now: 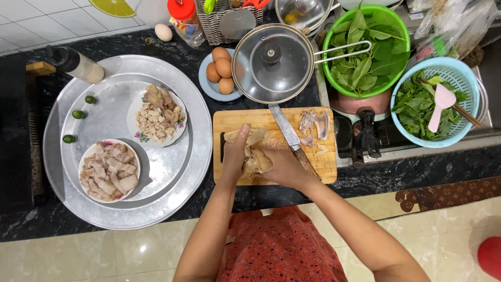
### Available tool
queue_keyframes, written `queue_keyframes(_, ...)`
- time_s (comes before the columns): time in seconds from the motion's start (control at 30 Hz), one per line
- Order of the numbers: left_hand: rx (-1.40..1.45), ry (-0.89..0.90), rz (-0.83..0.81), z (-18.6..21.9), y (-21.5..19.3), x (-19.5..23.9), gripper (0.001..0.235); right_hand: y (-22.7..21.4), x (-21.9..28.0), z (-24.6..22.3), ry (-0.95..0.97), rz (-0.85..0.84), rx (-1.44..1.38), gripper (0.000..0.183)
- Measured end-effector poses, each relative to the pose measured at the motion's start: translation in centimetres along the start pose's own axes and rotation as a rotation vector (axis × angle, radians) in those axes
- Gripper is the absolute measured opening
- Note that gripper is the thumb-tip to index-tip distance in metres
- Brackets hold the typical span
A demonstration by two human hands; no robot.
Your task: The person cuts cooked chicken on a wooden cutting board with a knife, separating meat from bones and chopping it into pieces. They transfer the cut meat onto a plate on a large metal tray and set aside bones and skin on the board.
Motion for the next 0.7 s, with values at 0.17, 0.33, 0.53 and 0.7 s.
queue_keyframes(0.17,0.001,-0.095,-0.067,-0.3,-0.2,-0.8,0.052,-1.7,-1.2,-1.9,0.005,-0.154,0.291,0.053)
queue_keyframes(0.33,-0.103,-0.093,-0.195,-0.8,-0.1,-2.0,0.063,-2.4,-2.1,-1.3,-0.219,-0.234,0.382,0.034)
queue_keyframes(0.53,-0.142,-0.223,-0.316,-0.2,0.4,-2.4,0.062,-2.3,-2.7,-0.9,-0.488,-0.323,0.593,0.012)
queue_keyframes(0.7,-0.155,-0.167,-0.592,-4.9,-0.3,-5.8,0.054,-1.7,-2.8,-1.7,-0.772,-0.409,0.712,0.006)
Point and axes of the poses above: each hand's wrist, its own x-axis away from the middle knuckle, its own y-axis out of the palm, z = x × y, the point moved 3 cm from there along -x, towards the middle knuckle, and after that the axes turned 5 degrees about -x, right-handed, at the moved point
